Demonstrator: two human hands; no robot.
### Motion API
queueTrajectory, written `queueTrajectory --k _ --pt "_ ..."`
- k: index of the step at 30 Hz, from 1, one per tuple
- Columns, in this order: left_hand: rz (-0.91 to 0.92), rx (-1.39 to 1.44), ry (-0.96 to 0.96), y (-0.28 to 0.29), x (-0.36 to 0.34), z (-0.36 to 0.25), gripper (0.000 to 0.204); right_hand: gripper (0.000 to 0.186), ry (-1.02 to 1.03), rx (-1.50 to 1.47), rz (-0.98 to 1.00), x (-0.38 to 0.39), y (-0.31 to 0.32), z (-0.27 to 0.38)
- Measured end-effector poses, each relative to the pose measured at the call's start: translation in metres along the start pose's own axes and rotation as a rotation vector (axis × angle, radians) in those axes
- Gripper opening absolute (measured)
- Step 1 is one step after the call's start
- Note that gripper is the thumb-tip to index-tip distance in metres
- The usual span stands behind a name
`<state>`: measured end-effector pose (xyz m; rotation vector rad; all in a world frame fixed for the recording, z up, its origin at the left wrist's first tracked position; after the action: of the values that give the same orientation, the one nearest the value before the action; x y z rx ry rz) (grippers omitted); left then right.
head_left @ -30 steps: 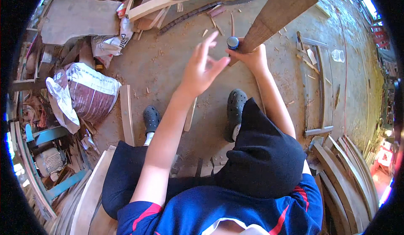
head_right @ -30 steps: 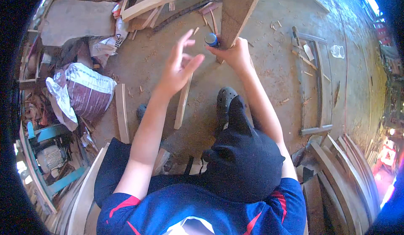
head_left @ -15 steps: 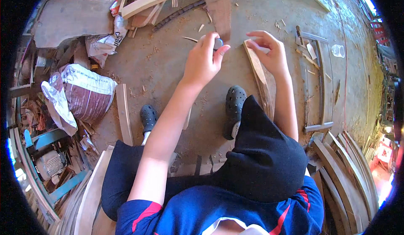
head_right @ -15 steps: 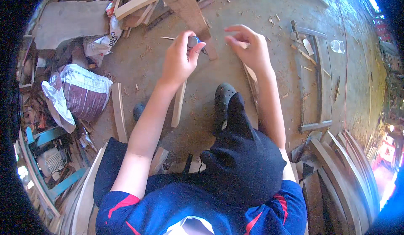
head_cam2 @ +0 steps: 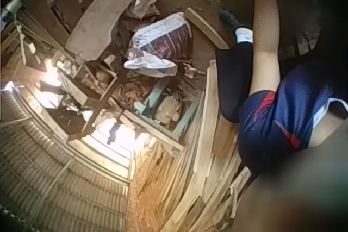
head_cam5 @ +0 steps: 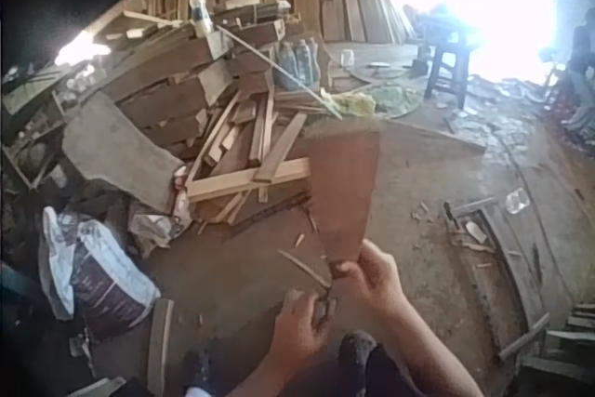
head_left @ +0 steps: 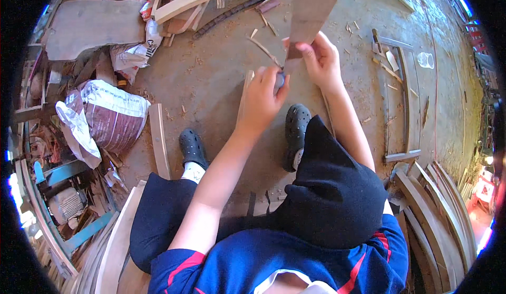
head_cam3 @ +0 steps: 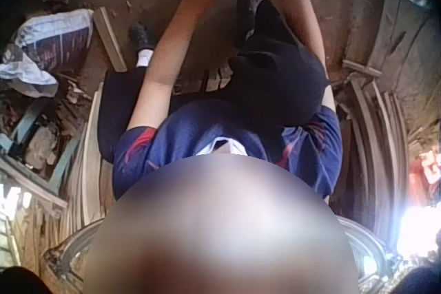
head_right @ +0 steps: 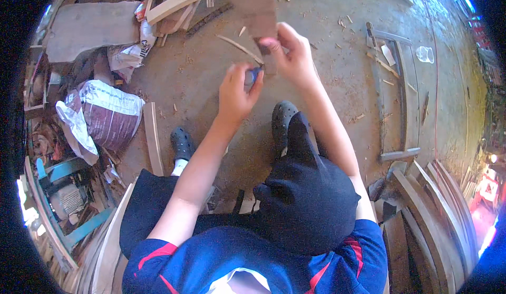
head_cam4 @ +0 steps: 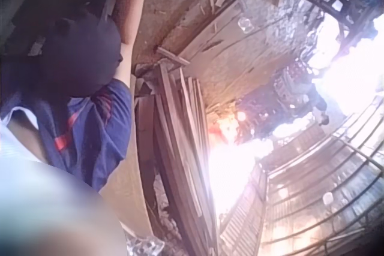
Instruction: Shaving thin strips from a piece of wood using a manual blade.
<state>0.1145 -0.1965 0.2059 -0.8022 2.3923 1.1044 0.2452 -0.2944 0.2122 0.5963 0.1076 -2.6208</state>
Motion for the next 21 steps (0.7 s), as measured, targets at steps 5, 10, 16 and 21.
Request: queueTrajectory --k 5,10,16,21 --pt "0.029 0.039 -0.081 0.006 0.060 0.003 0.023 0.024 -0.033 -0.045 -0.204 -0.012 0.043 -0.002" --pt "0.115 -0.124 0.092 -0.002 0.104 0.034 0.035 0.026 -0.019 -0.033 -0.208 -0.007 0.052 0.000" --pt "0.567 -0.266 0.582 -0.067 0.160 0.114 0.042 0.027 -0.022 -0.063 -0.176 -0.005 0.055 -0.001" --pt "0.533 -0.060 0.843 -0.091 0.183 0.145 0.025 0.026 -0.022 -0.115 -0.113 -0.003 0.047 0.001"
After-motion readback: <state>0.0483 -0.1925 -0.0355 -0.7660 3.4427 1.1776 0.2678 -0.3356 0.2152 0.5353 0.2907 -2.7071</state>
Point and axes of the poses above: each hand's wrist, its own x-axis away from the middle knuckle, its own y-axis out of the back of the hand, z = x × y, the point moved 9 cm from there along -x, towards the middle knuckle, and after that the axes turned 6 degrees about -z, right-handed, at the moved point
